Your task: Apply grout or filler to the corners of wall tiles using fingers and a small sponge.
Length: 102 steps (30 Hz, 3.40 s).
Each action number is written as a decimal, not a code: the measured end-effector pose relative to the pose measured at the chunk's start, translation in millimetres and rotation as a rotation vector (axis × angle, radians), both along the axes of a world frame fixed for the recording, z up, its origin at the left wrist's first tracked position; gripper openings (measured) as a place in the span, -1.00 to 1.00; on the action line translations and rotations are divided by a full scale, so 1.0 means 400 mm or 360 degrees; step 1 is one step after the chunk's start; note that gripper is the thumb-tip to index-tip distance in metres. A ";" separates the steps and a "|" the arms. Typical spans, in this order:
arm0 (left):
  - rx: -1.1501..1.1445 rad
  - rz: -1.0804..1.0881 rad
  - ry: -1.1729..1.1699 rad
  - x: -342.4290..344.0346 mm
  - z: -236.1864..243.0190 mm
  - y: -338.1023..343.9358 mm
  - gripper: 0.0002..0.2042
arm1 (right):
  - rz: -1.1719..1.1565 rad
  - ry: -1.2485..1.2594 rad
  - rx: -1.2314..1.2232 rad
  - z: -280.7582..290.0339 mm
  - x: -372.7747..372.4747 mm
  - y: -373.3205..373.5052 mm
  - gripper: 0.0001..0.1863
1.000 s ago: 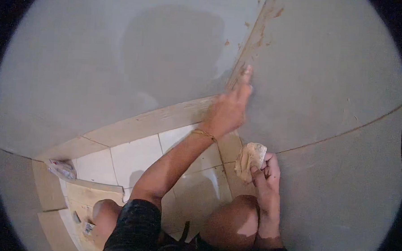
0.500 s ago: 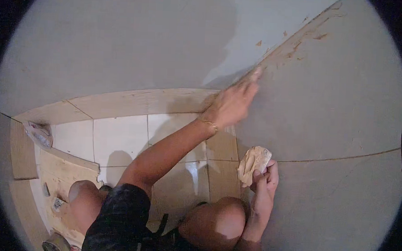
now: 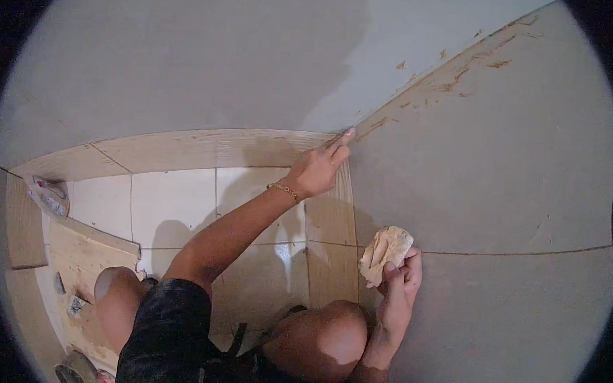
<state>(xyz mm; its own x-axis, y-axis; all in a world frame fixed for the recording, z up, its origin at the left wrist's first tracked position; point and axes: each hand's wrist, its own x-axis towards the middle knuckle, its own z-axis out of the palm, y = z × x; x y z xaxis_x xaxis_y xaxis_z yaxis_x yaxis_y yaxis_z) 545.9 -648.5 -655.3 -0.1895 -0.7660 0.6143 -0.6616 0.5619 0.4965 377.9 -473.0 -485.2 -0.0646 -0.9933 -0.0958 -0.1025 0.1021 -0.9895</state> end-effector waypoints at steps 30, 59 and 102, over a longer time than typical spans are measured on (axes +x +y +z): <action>0.0540 0.0058 0.0069 -0.031 0.005 0.024 -0.59 | -0.0007 0.0162 -0.0026 -0.015 -0.015 -0.005 -0.69; -0.0040 0.0169 -0.0678 0.008 0.362 -0.062 -0.84 | 0.0211 -0.0234 0.0031 -0.040 -0.057 -0.018 -0.75; 0.0326 0.0117 -0.1028 0.016 0.108 -0.013 -0.81 | 0.0383 -0.0270 0.0082 -0.012 -0.036 0.013 -0.77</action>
